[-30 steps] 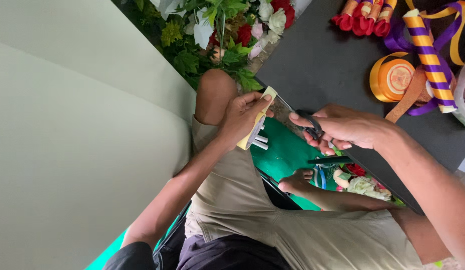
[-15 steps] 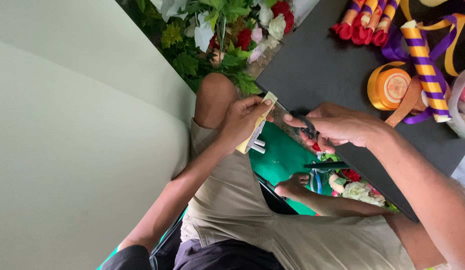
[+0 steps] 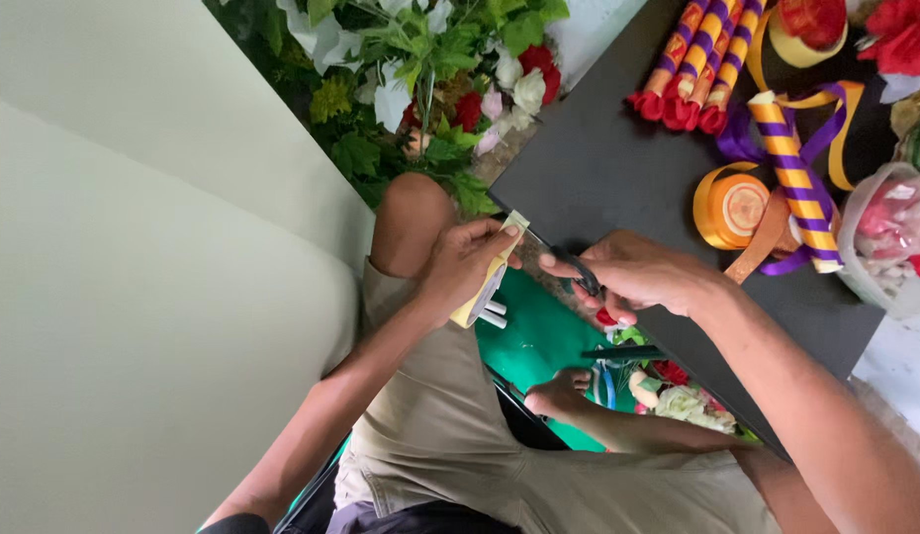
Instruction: The person wraps purple and yellow ribbons around cardboard tubes, secures them with tape using scissors, and applies decorative gold ribbon elements.
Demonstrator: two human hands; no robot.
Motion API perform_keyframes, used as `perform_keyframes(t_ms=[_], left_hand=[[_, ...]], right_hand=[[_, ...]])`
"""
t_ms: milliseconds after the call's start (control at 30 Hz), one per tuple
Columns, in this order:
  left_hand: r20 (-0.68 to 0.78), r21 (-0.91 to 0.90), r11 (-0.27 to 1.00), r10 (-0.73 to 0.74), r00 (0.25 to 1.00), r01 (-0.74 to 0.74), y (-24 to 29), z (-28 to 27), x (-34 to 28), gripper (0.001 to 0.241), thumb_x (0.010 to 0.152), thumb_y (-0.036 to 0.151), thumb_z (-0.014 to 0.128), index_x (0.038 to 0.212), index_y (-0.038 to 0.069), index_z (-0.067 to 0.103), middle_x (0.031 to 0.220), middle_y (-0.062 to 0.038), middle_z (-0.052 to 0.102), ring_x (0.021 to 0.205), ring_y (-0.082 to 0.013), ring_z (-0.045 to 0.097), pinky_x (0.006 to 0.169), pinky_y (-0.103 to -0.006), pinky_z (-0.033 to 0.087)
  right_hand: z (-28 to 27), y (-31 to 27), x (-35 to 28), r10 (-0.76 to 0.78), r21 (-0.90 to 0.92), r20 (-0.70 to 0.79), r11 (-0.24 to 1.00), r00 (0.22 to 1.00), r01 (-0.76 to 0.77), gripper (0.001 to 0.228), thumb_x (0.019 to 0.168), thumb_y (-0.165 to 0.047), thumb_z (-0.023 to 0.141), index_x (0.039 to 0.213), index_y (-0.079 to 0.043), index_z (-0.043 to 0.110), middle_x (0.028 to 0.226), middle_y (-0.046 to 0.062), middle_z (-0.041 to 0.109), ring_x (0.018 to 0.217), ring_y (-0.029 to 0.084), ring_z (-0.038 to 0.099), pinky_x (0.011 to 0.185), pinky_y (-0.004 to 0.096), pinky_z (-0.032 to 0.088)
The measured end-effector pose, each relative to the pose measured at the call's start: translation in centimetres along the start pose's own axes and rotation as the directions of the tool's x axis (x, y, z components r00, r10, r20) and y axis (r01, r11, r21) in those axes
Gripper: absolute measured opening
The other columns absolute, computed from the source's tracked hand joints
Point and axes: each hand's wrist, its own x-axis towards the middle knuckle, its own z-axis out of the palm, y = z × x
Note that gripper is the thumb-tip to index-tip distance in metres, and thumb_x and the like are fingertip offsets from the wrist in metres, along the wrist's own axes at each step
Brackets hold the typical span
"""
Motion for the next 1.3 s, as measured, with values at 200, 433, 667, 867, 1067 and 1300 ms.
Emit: perform_keyframes(t_ms=[200,433,667,867,1067,1300], left_hand=[[0.032,-0.026,0.999,0.044,0.999,-0.043,0.0,0.1,0.4,0.021,0.105,0.029,0.086,0.100,0.008,0.084,0.082,-0.014,0.085,0.079,-0.0148,0.084,0.060,-0.0186,0.054],[0.025,-0.074,0.997,0.028,0.999,-0.026,-0.4,0.1,0.8,0.019,0.103,0.026,0.086,0.102,0.007,0.082,0.082,-0.015,0.083,0.080,-0.0175,0.086,0.059,-0.0186,0.057],[0.051,-0.050,0.998,0.042,0.998,-0.039,-0.6,-0.1,0.9,0.022,0.104,0.029,0.085,0.106,0.007,0.082,0.083,-0.013,0.083,0.083,-0.0171,0.085,0.066,-0.0204,0.058],[0.037,-0.073,0.997,0.039,0.999,-0.036,-0.3,0.0,0.6,0.022,0.104,0.028,0.086,0.107,0.006,0.083,0.083,-0.015,0.083,0.083,-0.0200,0.086,0.067,-0.0221,0.060],[0.036,-0.025,1.000,0.002,0.999,-0.001,-0.2,-0.5,-0.1,0.024,0.103,0.031,0.087,0.104,0.007,0.084,0.081,-0.014,0.083,0.079,-0.0156,0.084,0.065,-0.0202,0.057],[-0.023,-0.048,0.994,-0.103,0.994,0.102,3.7,-0.5,-3.6,0.023,0.102,0.031,0.087,0.104,0.008,0.085,0.077,-0.016,0.081,0.067,-0.0128,0.078,0.058,-0.0215,0.056]], right_hand=[[-0.6,0.7,0.1,-0.048,-0.007,-0.033,0.999,0.998,0.047,0.065,0.101,-0.050,0.087,0.073,0.006,0.068,0.064,0.016,0.062,0.032,0.020,0.059,0.028,0.025,0.031],[-0.6,1.4,0.5,-0.077,0.013,-0.053,0.997,0.996,0.078,0.065,0.101,-0.050,0.088,0.070,0.004,0.067,0.061,0.015,0.061,0.029,0.020,0.057,0.028,0.026,0.029],[-1.0,3.1,1.4,-0.096,0.030,-0.091,0.995,0.991,0.099,0.063,0.097,-0.047,0.093,0.069,0.002,0.065,0.061,0.012,0.057,0.030,0.017,0.055,0.029,0.025,0.031],[-0.6,2.2,1.1,-0.103,0.017,-0.100,0.994,0.990,0.106,0.063,0.096,-0.044,0.095,0.067,0.003,0.064,0.059,0.012,0.057,0.030,0.017,0.055,0.028,0.026,0.031],[-0.5,1.0,0.3,-0.065,-0.101,-0.085,0.993,0.994,0.056,0.057,0.101,-0.041,0.091,0.071,0.003,0.069,0.062,0.012,0.061,0.037,0.017,0.057,0.032,0.028,0.037],[-0.3,-2.9,-1.7,0.003,-0.277,-0.043,0.961,0.999,-0.015,0.061,0.098,-0.049,0.088,0.074,0.005,0.075,0.064,0.015,0.065,0.046,0.020,0.060,0.039,0.031,0.044]])
